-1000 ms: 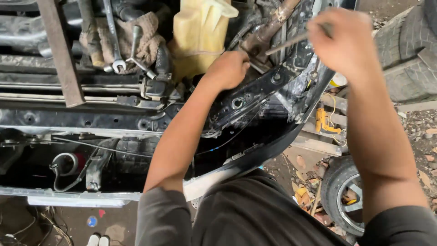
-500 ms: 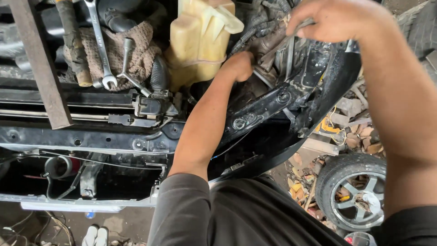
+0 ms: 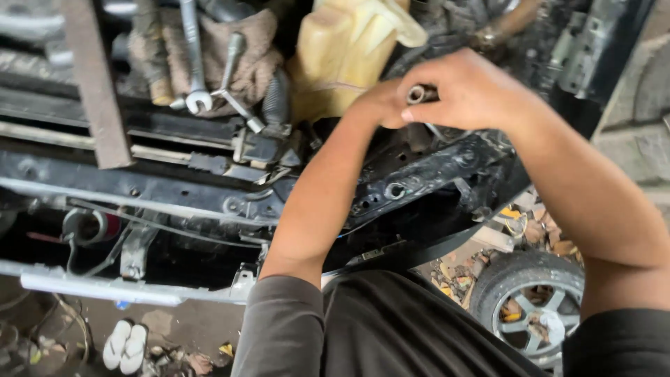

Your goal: The person works on a car engine with the hood open, using a wrench to tighten bolts on a component near the coolant reservoir. They briefly step back to pick up a metal bar from the ground before returning to the engine bay to continue the repair.

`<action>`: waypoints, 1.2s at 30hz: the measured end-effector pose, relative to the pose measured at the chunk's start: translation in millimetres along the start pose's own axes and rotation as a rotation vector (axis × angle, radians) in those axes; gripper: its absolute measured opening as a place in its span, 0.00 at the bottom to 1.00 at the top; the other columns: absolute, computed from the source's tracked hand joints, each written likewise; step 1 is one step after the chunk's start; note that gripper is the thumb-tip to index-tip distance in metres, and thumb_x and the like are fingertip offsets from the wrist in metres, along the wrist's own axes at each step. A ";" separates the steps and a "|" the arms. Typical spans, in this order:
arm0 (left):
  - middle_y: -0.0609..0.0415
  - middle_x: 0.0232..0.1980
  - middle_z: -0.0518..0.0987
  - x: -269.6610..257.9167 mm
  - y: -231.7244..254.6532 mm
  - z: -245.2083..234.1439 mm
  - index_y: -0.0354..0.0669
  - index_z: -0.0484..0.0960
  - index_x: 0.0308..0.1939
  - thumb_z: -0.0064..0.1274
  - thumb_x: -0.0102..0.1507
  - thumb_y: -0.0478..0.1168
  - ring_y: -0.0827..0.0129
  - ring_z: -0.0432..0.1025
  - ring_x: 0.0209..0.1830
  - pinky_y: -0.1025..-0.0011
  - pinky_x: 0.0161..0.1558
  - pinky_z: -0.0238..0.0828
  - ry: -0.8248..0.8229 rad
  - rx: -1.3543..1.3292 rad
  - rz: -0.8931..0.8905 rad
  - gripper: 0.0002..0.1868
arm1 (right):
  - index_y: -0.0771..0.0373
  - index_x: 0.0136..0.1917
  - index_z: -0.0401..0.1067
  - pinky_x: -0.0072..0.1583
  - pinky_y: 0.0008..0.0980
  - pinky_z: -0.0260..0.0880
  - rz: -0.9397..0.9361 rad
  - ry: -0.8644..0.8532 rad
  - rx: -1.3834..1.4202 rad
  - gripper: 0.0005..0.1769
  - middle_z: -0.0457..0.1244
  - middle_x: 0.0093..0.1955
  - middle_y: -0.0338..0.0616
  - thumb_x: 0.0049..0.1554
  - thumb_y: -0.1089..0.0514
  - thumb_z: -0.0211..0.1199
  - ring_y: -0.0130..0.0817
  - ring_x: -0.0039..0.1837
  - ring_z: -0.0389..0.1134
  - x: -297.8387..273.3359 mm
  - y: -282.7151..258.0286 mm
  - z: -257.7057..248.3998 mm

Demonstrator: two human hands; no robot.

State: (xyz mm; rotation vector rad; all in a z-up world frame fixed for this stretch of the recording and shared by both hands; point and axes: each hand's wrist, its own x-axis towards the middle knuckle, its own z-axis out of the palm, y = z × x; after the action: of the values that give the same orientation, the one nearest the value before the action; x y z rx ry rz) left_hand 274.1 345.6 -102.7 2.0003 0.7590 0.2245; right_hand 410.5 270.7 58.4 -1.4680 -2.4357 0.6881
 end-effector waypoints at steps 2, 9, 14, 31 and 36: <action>0.47 0.59 0.81 -11.0 -1.0 -5.4 0.50 0.79 0.62 0.68 0.49 0.50 0.53 0.74 0.56 0.61 0.55 0.70 0.036 0.017 -0.024 0.37 | 0.59 0.52 0.78 0.51 0.40 0.73 -0.036 0.036 0.144 0.14 0.71 0.47 0.48 0.55 0.51 0.70 0.44 0.48 0.74 1.9 -6.9 19.5; 0.39 0.50 0.83 -94.3 17.8 -65.5 0.37 0.86 0.43 0.63 0.57 0.44 0.46 0.78 0.50 0.55 0.51 0.74 -0.197 0.513 -0.129 0.16 | 0.62 0.58 0.69 0.51 0.46 0.70 0.046 0.016 0.138 0.14 0.68 0.48 0.55 0.63 0.52 0.63 0.54 0.50 0.72 7.8 -12.8 45.3; 0.36 0.44 0.83 -130.4 18.6 -68.9 0.38 0.86 0.39 0.55 0.56 0.33 0.44 0.79 0.44 0.52 0.45 0.76 0.009 0.469 -0.120 0.09 | 0.66 0.59 0.67 0.50 0.54 0.68 -0.020 -0.132 0.019 0.19 0.68 0.47 0.60 0.62 0.51 0.61 0.63 0.50 0.69 39.0 3.6 71.4; 0.48 0.38 0.82 -115.8 -22.5 -42.1 0.41 0.79 0.41 0.54 0.57 0.38 0.57 0.80 0.35 0.62 0.31 0.79 0.820 0.723 -0.044 0.09 | 0.66 0.47 0.78 0.57 0.46 0.70 -0.062 -0.485 -0.069 0.10 0.70 0.49 0.59 0.55 0.60 0.62 0.55 0.53 0.70 115.3 32.1 155.2; 0.46 0.37 0.82 -113.6 -25.2 -42.5 0.39 0.80 0.42 0.53 0.57 0.37 0.59 0.80 0.31 0.64 0.27 0.78 0.841 0.754 -0.057 0.10 | 0.65 0.50 0.79 0.59 0.46 0.70 0.160 -0.588 -0.169 0.11 0.70 0.53 0.59 0.57 0.59 0.61 0.52 0.55 0.71 122.2 11.5 153.2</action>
State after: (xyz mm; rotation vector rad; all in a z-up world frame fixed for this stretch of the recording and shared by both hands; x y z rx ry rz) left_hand 154.8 317.6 -84.7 2.5823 1.6041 0.8858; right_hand 297.8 339.4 -86.9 -1.7333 -2.8795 1.1049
